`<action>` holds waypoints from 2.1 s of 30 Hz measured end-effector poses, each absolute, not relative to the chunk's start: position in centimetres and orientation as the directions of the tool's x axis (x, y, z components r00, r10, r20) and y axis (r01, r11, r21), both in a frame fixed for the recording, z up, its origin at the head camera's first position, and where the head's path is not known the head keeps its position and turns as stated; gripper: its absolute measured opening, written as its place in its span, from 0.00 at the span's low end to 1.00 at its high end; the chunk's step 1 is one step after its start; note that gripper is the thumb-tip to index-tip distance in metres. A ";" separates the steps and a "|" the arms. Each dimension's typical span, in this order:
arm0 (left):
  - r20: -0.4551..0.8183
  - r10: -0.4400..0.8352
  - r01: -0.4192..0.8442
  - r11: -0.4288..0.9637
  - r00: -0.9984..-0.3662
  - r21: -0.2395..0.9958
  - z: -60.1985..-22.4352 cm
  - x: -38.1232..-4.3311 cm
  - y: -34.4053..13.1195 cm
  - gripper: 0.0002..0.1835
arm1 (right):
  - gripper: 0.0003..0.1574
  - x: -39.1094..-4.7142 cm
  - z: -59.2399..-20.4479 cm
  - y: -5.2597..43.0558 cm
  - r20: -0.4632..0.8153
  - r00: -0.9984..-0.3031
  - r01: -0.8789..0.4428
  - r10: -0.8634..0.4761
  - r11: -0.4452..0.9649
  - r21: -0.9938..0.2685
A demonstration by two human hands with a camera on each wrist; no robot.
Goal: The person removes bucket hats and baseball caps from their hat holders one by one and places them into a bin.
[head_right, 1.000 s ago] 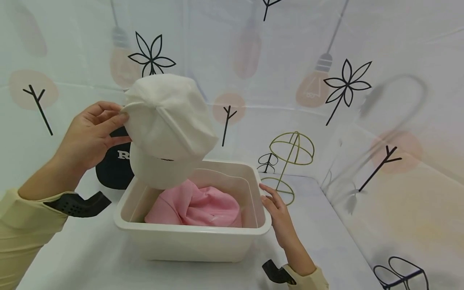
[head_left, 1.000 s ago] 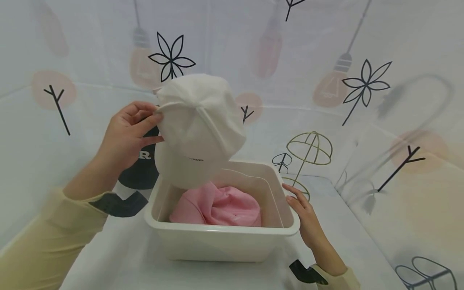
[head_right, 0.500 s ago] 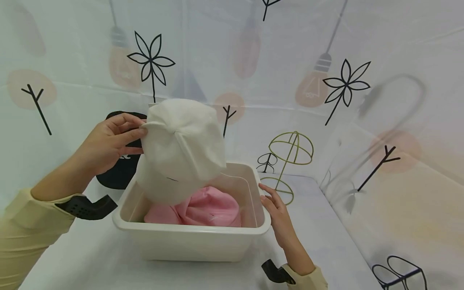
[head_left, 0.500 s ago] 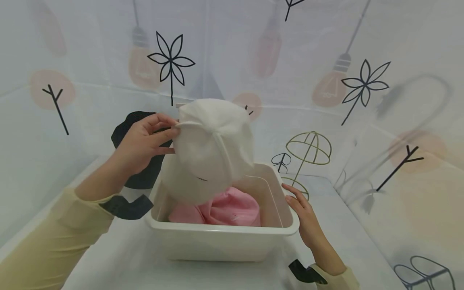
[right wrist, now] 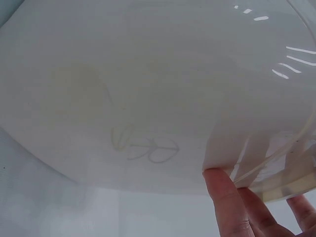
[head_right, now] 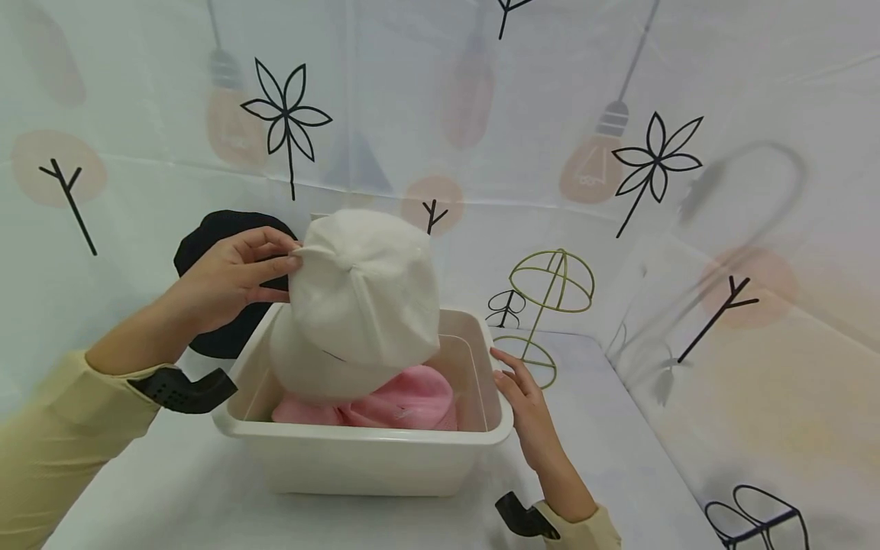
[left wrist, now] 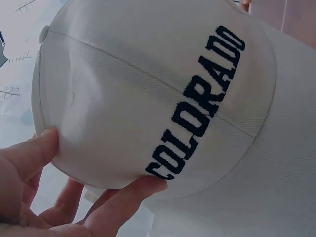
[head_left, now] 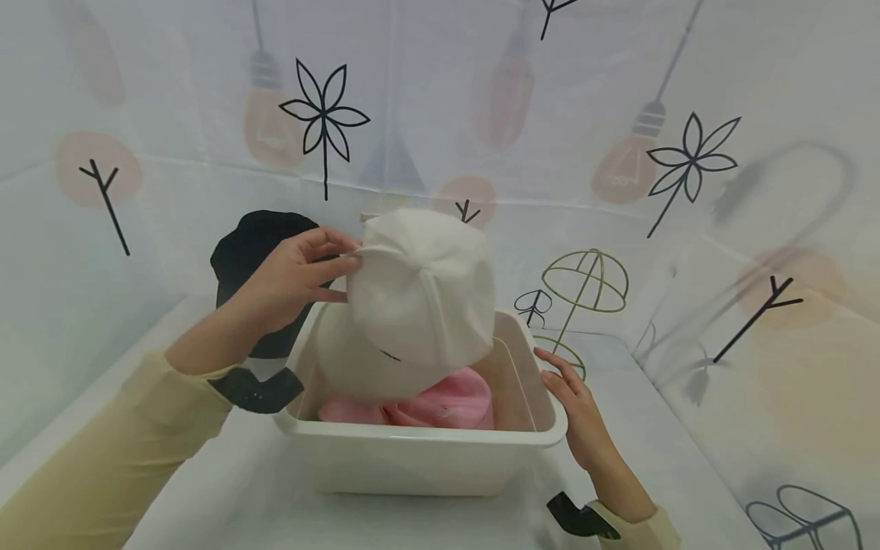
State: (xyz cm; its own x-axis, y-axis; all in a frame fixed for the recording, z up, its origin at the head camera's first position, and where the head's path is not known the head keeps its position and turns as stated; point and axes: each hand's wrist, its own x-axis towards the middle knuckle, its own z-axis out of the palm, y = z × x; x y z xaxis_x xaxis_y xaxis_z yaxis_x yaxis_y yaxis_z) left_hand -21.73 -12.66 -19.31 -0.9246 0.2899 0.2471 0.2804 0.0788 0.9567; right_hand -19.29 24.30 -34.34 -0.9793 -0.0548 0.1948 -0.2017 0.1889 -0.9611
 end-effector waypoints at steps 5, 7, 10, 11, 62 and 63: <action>0.199 0.321 0.249 0.121 -0.926 0.961 -19.8 -22.6 -12.2 0.11 | 0.27 -19.4 -34.5 24.4 0.201 -0.978 -0.207 -0.053 0.185 -0.961; 0.178 0.331 0.234 0.137 -0.927 0.963 -20.1 -23.0 -12.0 0.12 | 0.27 -19.3 -34.5 24.4 0.201 -0.978 -0.208 -0.054 0.187 -0.960; 0.148 0.347 0.214 0.161 -0.926 0.963 -20.5 -23.6 -11.7 0.13 | 0.27 -19.3 -34.6 24.4 0.200 -0.978 -0.207 -0.058 0.185 -0.961; 0.139 0.357 0.208 0.164 -0.924 0.964 -20.7 -23.8 -11.6 0.13 | 0.28 -19.3 -34.6 24.4 0.199 -0.978 -0.207 -0.060 0.186 -0.961; 0.036 0.804 0.750 0.536 -0.593 0.388 -25.1 -25.6 -2.1 0.31 | 0.28 -19.3 -34.5 24.5 0.200 -0.977 -0.210 -0.070 0.192 -0.959; 0.040 0.817 0.768 0.521 -0.575 0.373 -25.3 -25.8 -2.0 0.30 | 0.28 -19.3 -34.5 24.4 0.199 -0.978 -0.209 -0.070 0.187 -0.960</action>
